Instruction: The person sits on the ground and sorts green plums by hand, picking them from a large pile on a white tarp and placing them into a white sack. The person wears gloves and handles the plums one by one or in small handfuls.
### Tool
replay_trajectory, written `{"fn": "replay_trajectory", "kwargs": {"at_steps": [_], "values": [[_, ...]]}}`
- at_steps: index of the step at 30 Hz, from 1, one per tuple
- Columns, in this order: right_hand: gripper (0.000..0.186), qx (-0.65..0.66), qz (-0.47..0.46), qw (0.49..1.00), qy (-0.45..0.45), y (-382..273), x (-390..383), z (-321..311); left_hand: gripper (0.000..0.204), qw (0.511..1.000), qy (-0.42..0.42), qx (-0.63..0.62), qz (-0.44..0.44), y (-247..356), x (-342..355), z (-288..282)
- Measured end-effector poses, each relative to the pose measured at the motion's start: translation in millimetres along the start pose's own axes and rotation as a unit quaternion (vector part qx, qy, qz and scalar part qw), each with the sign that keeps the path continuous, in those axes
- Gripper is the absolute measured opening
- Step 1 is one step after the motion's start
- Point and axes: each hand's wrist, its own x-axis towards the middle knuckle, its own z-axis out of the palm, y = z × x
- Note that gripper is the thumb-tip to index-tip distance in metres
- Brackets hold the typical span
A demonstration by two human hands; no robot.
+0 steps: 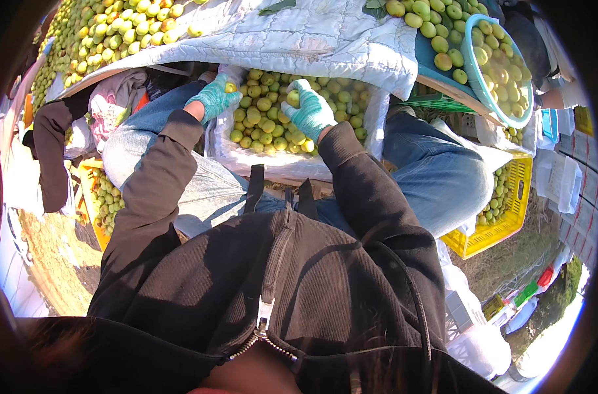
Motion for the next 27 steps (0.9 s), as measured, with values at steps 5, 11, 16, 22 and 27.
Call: {"fn": "replay_trajectory", "kwargs": {"at_steps": [5, 11, 16, 22, 27], "values": [[0.03, -0.144, 0.023, 0.988, 0.052, 41.9, 6.3, -38.5, 0.043, 0.973, -0.03, -0.216, -0.078, -9.6, 2.5, -8.0], [0.043, -0.163, 0.089, 0.982, 0.024, 53.5, 5.0, -76.8, 0.042, 0.993, -0.097, 0.054, -0.052, -27.4, 13.8, 25.4], [0.041, -0.224, 0.05, 0.968, -0.105, 0.5, -30.3, -120.4, 0.042, 0.961, -0.224, -0.002, -0.161, 3.7, 3.7, 24.5], [0.021, -0.171, -0.035, 0.971, 0.165, -20.5, -10.0, -214.7, 0.027, 0.956, -0.009, -0.09, 0.28, 157.4, 53.1, -12.8], [0.027, -0.393, -0.113, 0.862, 0.299, 7.2, 76.9, -245.7, 0.024, 0.914, 0.132, 0.069, 0.379, 284.6, 163.8, -0.5]]}}
